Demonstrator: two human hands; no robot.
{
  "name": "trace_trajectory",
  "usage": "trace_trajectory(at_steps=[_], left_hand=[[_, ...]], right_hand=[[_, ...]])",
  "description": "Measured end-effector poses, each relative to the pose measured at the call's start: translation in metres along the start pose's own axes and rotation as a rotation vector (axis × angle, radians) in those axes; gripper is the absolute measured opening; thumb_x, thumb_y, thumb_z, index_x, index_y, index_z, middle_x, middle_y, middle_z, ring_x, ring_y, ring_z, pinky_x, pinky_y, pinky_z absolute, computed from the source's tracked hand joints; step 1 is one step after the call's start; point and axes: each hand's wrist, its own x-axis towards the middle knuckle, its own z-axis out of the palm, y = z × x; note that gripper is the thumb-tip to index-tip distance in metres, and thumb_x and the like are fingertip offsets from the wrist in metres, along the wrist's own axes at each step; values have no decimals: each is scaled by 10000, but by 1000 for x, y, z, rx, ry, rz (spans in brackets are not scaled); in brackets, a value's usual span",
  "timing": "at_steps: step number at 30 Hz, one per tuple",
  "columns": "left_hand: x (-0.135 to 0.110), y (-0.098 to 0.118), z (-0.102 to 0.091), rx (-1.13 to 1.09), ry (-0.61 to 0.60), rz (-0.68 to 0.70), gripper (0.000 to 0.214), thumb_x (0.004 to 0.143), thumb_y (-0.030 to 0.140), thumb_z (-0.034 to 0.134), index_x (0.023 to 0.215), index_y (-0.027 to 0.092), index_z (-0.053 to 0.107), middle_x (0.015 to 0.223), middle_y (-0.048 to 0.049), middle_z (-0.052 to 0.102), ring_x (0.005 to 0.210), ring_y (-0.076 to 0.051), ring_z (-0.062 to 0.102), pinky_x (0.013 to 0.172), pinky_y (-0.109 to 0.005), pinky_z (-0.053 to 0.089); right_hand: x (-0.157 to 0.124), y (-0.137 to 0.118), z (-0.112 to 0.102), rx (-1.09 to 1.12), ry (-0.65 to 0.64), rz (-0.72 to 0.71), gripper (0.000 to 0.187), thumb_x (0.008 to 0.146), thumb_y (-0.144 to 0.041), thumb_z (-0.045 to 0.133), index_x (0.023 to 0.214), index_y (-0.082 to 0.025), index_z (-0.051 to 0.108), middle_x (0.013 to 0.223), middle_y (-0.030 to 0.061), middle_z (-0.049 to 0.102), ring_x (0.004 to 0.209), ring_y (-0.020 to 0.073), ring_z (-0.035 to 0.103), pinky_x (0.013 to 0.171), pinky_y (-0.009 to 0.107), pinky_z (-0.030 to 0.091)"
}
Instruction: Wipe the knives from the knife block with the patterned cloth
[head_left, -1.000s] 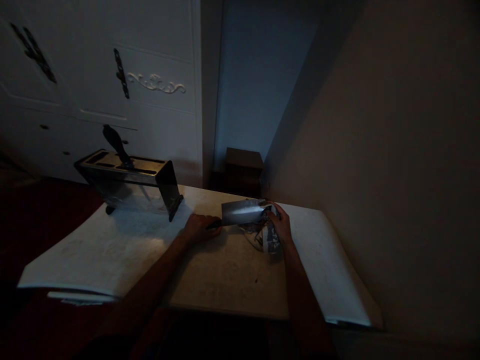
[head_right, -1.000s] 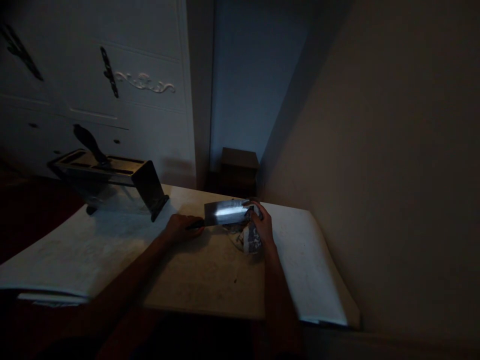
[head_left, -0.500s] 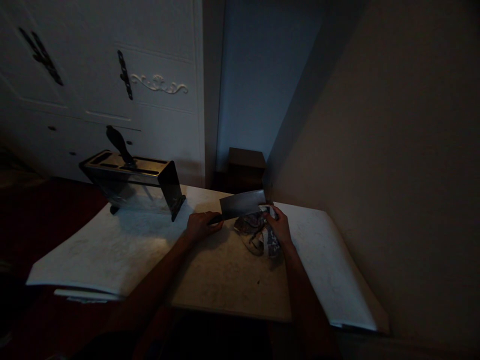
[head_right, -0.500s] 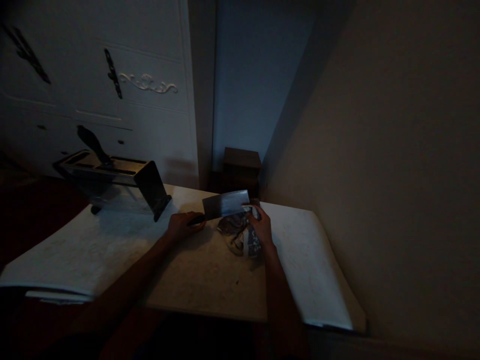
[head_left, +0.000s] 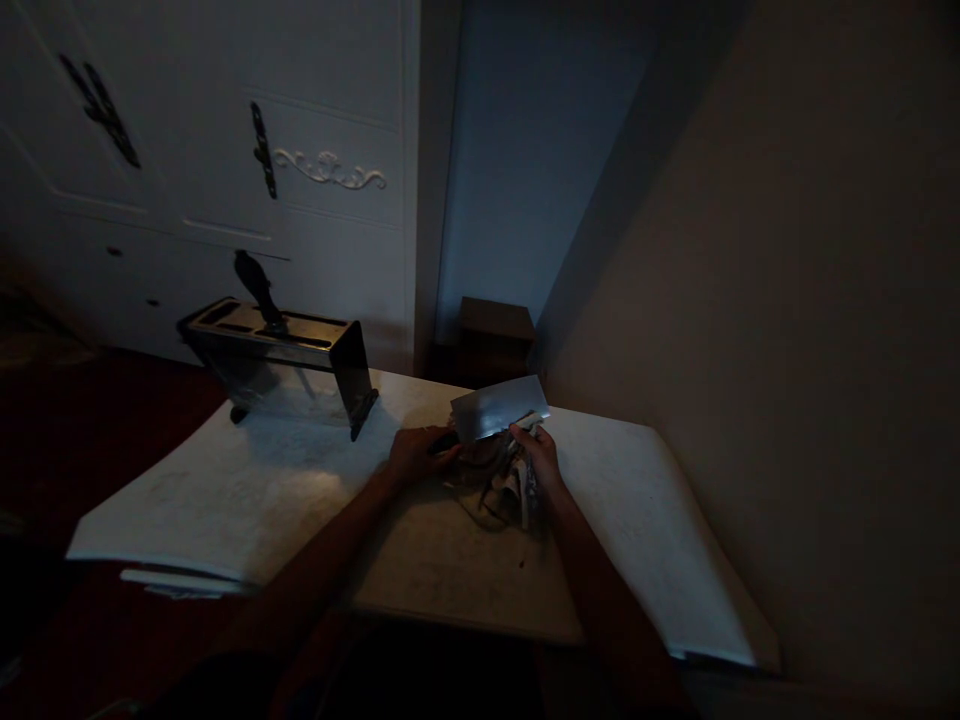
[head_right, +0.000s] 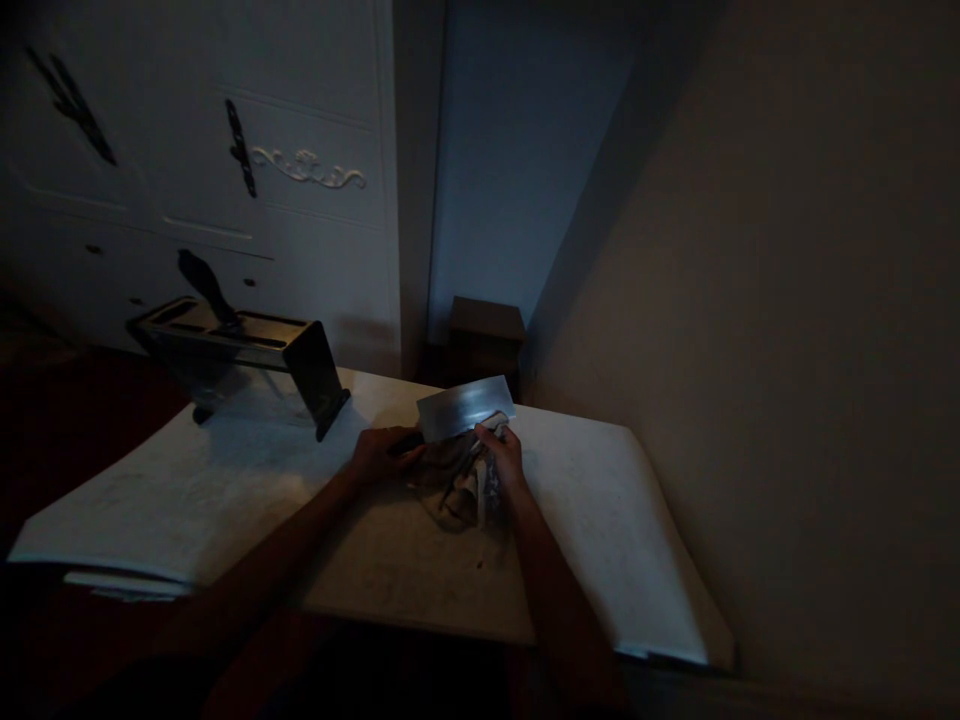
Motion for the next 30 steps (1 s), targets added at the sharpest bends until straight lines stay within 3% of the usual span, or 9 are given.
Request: trace_trajectory(at_steps=[6,12,15,19,23,30], left_hand=[[-1,-2,3,-16,18,35,409,857,501,603,1131,216,708,994,-64,758,866,-205,709,771,-291,514],[3,-8,4,-109,-17,35,390,852,482,619,1141,228,683,1051,-49,739,931,-192,688,848,-291,509],[7,-11,3,-152,-43,-24,390,819,516,646,1058,211,694,1033,-45,740,938,-201,681,838,-294,506],[11,-9,-1,-36,-106,-121,456,794,610,625,884,170,705,854,-71,738,759,-213,665,673,-294,475],[12,-3,-5,67,-169,-116,491,824,644,558,800,180,717,752,-71,726,659,-201,639,595,-280,411],[12,-4,-5,178,-213,-131,511,849,665,517,854,200,728,795,-106,738,745,-263,681,614,-300,398]], right_hand=[[-8,10,19,-1,-47,6,372,563,-406,848,735,-172,615,655,-31,631,580,117,555,598,251,447],[-2,15,18,3,-38,-18,373,545,-398,846,725,-185,599,643,-40,623,576,115,550,600,253,456],[1,19,16,9,-23,-5,392,542,-404,848,753,-179,607,666,-28,643,589,123,569,612,263,472],[3,20,14,53,-21,-6,399,558,-382,848,790,-176,598,682,-38,644,601,120,585,629,261,484],[0,18,15,87,-18,10,407,579,-379,841,824,-181,585,686,-50,635,597,116,587,621,255,480],[-2,14,17,77,12,-35,387,576,-384,827,790,-192,567,665,-51,620,585,115,573,606,248,476]])
